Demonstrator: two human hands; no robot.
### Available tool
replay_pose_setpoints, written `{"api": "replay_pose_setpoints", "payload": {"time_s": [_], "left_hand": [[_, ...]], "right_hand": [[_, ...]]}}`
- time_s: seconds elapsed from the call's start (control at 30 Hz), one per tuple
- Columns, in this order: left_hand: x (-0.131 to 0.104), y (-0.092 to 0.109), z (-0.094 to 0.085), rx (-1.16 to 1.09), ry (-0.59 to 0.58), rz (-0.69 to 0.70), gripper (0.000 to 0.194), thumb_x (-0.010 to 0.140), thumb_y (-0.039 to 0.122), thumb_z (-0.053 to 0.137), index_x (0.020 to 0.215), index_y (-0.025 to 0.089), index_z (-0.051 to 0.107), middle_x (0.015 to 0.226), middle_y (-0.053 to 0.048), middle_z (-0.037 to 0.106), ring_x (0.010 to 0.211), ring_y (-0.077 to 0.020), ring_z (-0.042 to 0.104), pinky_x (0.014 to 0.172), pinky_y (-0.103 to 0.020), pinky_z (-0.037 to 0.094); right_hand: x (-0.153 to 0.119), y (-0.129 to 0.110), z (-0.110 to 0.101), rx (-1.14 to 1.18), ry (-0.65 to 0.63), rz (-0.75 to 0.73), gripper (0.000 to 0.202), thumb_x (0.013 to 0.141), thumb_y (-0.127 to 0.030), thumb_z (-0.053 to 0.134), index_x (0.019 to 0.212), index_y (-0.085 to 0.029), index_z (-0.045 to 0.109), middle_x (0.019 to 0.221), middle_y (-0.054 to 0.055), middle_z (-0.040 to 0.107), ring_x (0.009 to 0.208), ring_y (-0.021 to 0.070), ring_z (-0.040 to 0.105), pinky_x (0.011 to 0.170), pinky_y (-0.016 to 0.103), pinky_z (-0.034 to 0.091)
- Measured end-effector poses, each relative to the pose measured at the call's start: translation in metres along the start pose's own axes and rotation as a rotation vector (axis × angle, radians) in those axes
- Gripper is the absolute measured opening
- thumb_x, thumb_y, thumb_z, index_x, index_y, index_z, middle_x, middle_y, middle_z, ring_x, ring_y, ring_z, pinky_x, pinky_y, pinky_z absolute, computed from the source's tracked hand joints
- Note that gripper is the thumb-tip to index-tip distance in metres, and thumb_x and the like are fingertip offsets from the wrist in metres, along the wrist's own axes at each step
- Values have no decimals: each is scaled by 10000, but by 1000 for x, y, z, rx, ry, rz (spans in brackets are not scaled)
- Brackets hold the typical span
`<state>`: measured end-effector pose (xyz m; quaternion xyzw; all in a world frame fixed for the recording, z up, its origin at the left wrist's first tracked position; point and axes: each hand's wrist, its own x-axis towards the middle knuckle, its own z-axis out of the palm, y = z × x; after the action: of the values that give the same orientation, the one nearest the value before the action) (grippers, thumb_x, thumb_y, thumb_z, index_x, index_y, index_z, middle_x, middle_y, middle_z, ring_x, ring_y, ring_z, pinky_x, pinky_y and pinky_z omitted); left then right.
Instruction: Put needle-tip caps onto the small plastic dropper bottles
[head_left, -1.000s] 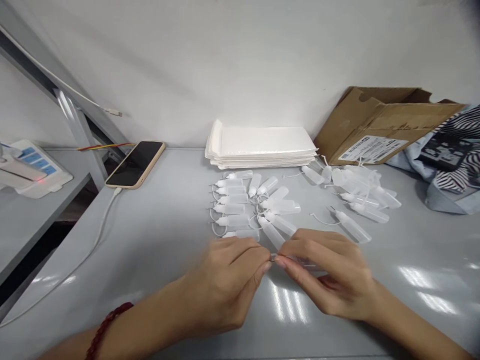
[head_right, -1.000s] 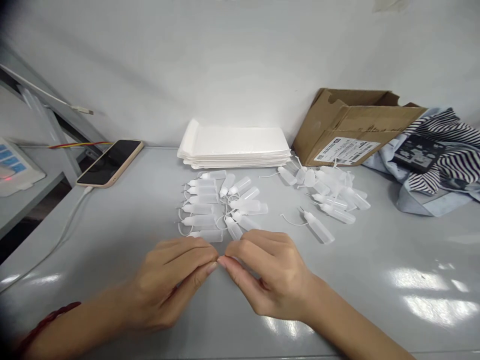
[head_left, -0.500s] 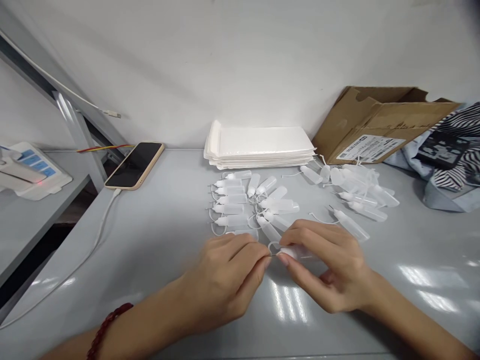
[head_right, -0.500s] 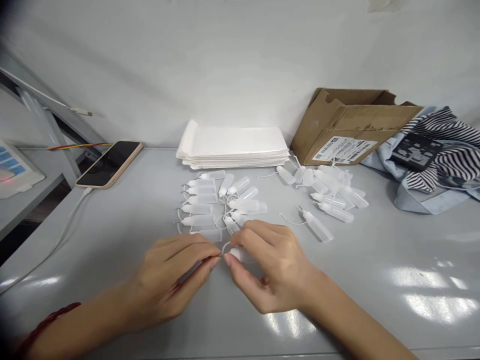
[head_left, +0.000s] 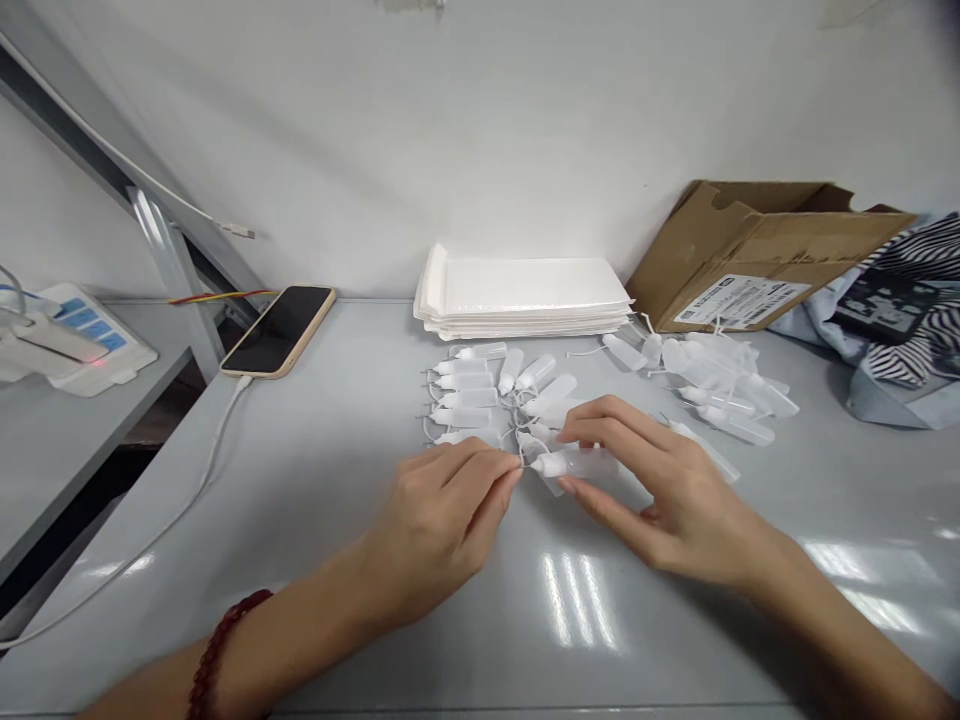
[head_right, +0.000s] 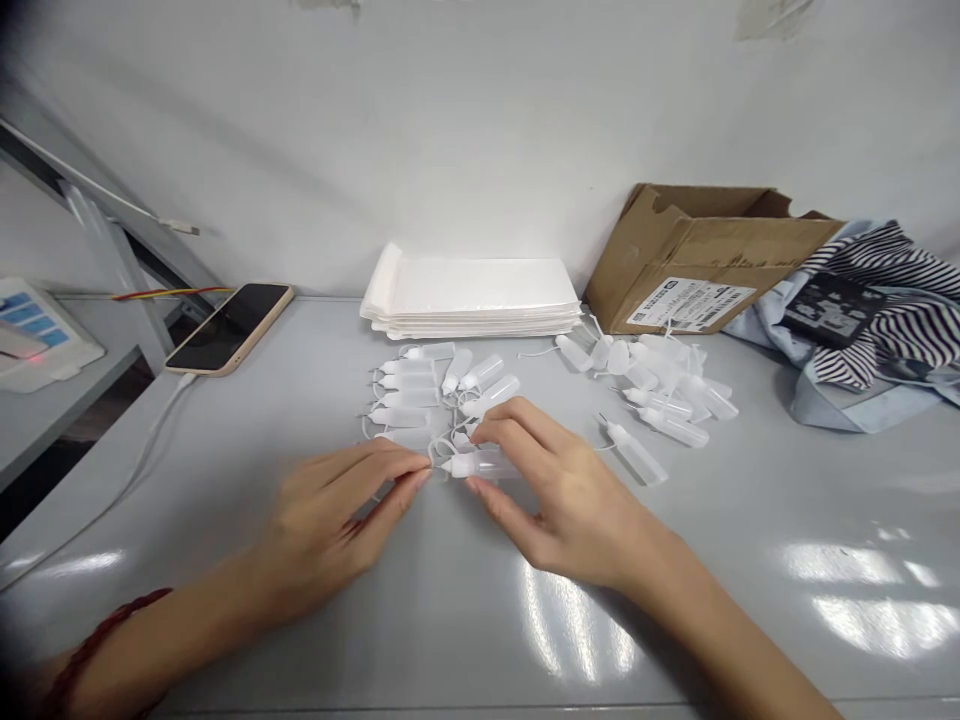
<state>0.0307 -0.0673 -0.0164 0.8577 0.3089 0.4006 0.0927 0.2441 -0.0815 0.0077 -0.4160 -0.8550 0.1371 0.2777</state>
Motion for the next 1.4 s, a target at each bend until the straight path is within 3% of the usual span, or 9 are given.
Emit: {"api": "replay_pose_setpoints", "payload": {"time_s": [0.23,0.4,0.57,0.73,0.9,1.1,1.17,1.27,1.4], "left_hand": [[2,1,-1,39,-9,-67,105,848,67,535,874,143,602,728,-8,666,626,-100,609,559,-199,468],[0,-1,1,81,24,-135,169,857,146,557,1026,157,553,742,18,673,612,-88,625,549,-173,497],[0,0,1,70,18,-143,156,855,155,547,1010,175,551,746,19,684,615,-95,645,527,-170,505],[1,1,0,50,28,-127,148,849,136,538,993,164,563,712,14,682,600,-94,645,464,-153,466],[1,1,1,57,27,-94,145,844,120,541,981,158,568,706,16,683,590,-90,637,526,-172,494],[0,-1,1,53,20,-86,151,844,115,549,990,143,568,715,7,686,600,-90,638,551,-179,502],[-1,-1,2,57,30,-76,146,846,117,548,988,148,566,731,7,693,606,-89,640,550,-179,503],[-1,-1,2,54,32,-66,143,848,117,545,986,150,561,733,7,699,612,-92,646,542,-180,504],[-3,-1,2,45,27,-79,146,844,111,549,985,146,563,725,4,698,612,-96,649,544,-186,509]], "right_hand": [[2,8,7,-144,4,-45,200,870,-176,543,1063,-126,562,981,103,593,891,198,568,750,320,494],[3,16,12,-344,139,-30,168,869,-170,549,1019,-114,601,926,121,611,841,224,559,704,357,484],[4,21,15,-490,266,-6,145,865,-185,564,982,-140,635,897,112,595,737,188,477,632,335,462],[2,17,18,-509,276,48,155,880,-190,541,1013,-180,619,898,91,573,690,156,456,595,306,444],[2,12,18,-390,292,64,172,892,-142,505,1032,-191,590,956,90,574,729,150,560,615,293,478],[3,16,3,-374,336,67,161,891,-93,473,950,-175,598,910,78,632,770,156,622,635,267,490],[0,25,-8,-433,284,103,145,897,-134,471,927,-180,605,855,61,658,693,160,622,589,280,474],[-12,46,-25,-649,66,295,147,860,-279,541,933,-185,628,759,55,680,531,186,577,457,305,392],[-27,70,-40,-667,-174,529,269,777,-454,619,855,-197,611,654,44,663,531,219,585,433,291,357]]}}
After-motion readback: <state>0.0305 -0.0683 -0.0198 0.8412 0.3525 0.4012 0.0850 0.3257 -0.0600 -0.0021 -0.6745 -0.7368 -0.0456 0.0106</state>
